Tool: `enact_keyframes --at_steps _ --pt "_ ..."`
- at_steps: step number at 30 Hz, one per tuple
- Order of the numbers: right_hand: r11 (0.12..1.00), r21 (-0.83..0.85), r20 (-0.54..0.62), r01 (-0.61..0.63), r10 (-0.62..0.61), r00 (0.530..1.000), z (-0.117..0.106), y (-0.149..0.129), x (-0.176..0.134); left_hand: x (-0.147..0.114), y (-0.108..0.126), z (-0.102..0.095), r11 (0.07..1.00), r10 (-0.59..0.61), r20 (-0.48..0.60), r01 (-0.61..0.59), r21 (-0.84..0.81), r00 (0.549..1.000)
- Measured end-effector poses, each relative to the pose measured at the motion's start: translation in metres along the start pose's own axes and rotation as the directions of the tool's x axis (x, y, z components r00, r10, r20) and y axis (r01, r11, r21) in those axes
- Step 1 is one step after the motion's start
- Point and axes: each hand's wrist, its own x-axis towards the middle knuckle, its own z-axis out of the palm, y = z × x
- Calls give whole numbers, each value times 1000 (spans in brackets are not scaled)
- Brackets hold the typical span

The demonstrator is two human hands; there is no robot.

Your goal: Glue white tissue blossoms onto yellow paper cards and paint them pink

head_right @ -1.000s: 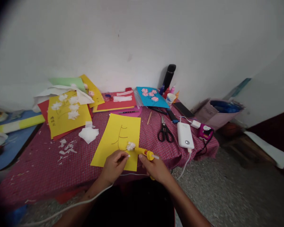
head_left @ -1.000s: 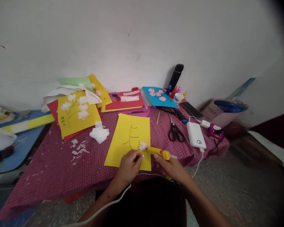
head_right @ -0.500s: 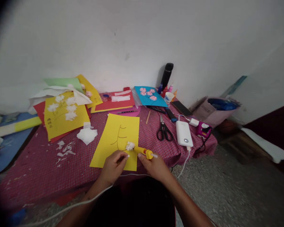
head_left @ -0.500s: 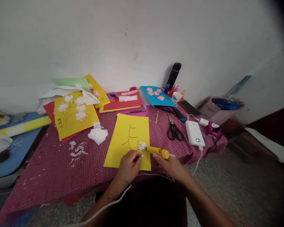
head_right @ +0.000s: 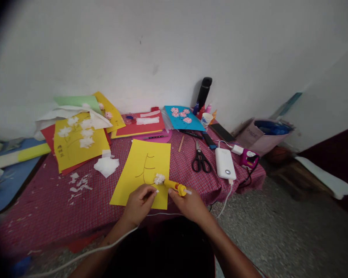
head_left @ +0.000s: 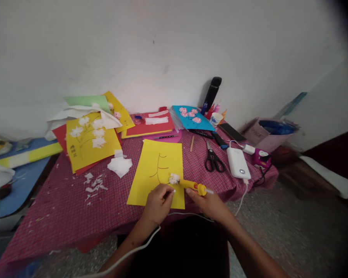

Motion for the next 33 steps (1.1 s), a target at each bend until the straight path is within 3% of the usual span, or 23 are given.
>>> enact_keyframes --at_steps 12,19,33 --pt "1000 11 11 -2 2 1000 1 -1 1 -1 2 -1 1000 -2 5 2 17 1000" --pt "999 43 -66 6 -3 998 1 -1 2 -1 2 -1 1000 0 1 0 6 1000" --pt "999 32 -42 35 -34 999 -4 -11 -2 1 2 -1 1000 -14 3 14 -5 1000"
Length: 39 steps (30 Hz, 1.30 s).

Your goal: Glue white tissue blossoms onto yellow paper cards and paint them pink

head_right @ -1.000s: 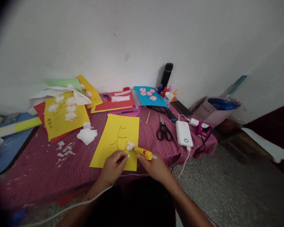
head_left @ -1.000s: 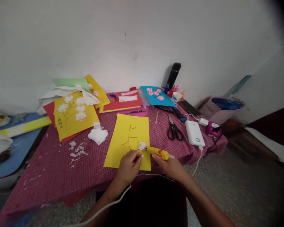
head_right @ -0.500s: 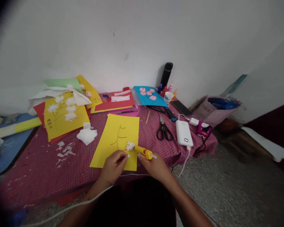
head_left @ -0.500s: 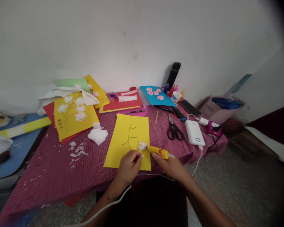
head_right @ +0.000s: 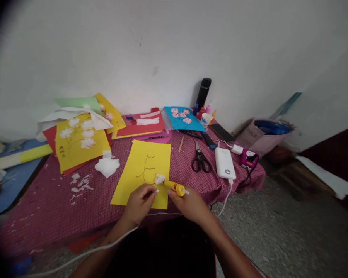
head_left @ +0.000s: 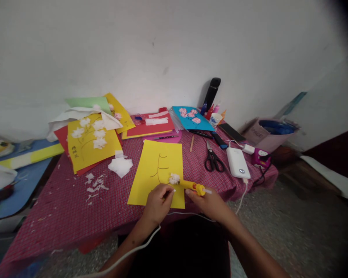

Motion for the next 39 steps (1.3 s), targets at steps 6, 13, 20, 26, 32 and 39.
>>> enact_keyframes --at_steps 6,13,20,26,32,39 --pt "993 73 7 -88 87 996 -4 -2 -11 3 4 -3 997 -67 -11 67 -40 998" --pt "956 168 64 -241 234 970 -9 27 -7 19 16 -13 995 13 12 -15 97 1000" --pt "925 313 86 -218 201 976 -10 47 -1 37 20 -5 956 134 59 -145 255 989" --pt "916 326 82 -233 218 972 -7 46 -2 35 20 9 912 103 75 -124 392 992" --pt "918 349 76 -188 172 982 -7 45 -3 33 30 18 776 132 91 -160 610 987" --pt "912 368 96 -182 158 983 -6 50 -4 36 41 27 580 105 115 -155 800 988"
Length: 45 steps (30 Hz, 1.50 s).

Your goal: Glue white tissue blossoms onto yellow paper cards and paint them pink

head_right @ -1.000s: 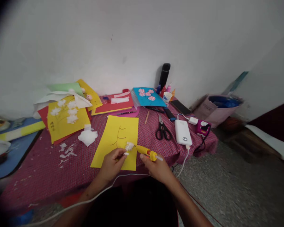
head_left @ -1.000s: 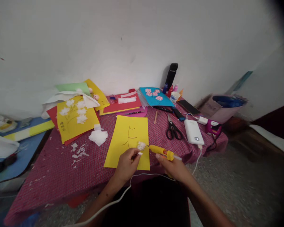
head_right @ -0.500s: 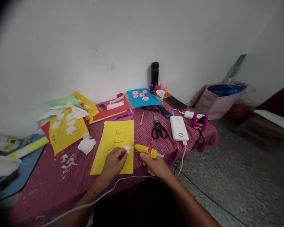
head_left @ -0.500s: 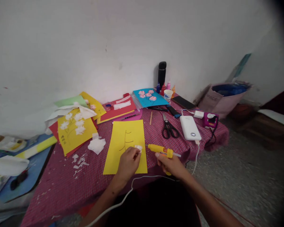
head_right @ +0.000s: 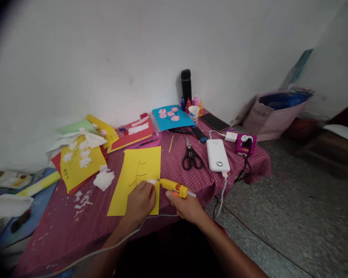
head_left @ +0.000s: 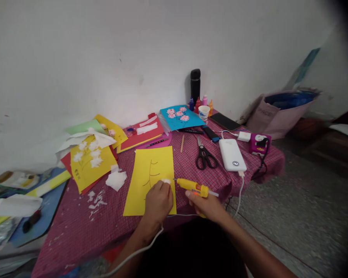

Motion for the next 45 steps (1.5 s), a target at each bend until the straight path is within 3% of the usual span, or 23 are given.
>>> enact_keyframes --at_steps 12,27,32,38,45 --pt "999 -16 -11 -38 37 999 0 -1 -3 17 12 -11 987 -64 142 43 152 988" --pt "996 2 -14 -85 85 996 0 -10 -5 22 9 -5 991 -77 135 61 122 988" --pt "996 -25 -27 -85 85 996 0 -7 -5 15 6 -14 996 -88 157 84 33 984" --pt "997 -11 -27 -73 72 997 0 -1 -5 -2 -13 -14 974 -138 181 166 -154 974" --pt "997 -7 -39 -71 70 997 1 -4 -6 5 -16 -10 975 0 91 20 -220 996"
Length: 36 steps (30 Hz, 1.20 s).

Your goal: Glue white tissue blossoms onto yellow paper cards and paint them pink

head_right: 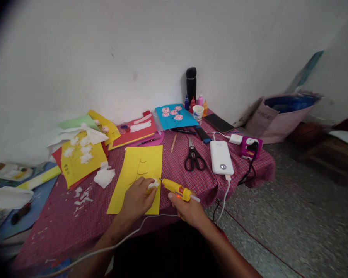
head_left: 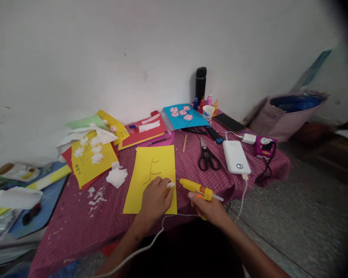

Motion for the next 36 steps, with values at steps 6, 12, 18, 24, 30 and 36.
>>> enact_keyframes --at_steps 6,12,18,24,30,36 --pt "999 -7 -6 34 -34 999 0 6 2 9 5 0 998 52 31 -53 39 998" --pt "1000 7 -18 9 -9 1000 1 4 2 14 3 2 989 76 46 -81 125 996" --pt "1000 0 -8 18 -18 1000 1 1 1 14 2 2 991 66 24 -68 112 998" --pt "1000 -7 -15 11 -11 1000 0 2 1 14 1 3 994 44 25 -47 95 999" --pt "1000 -9 -4 6 -6 1000 0 -1 -1 13 0 3 997 26 52 -30 77 998" --pt "1000 -18 -13 14 -14 1000 0 -2 -1 13 -2 6 1000 -9 62 8 20 998"
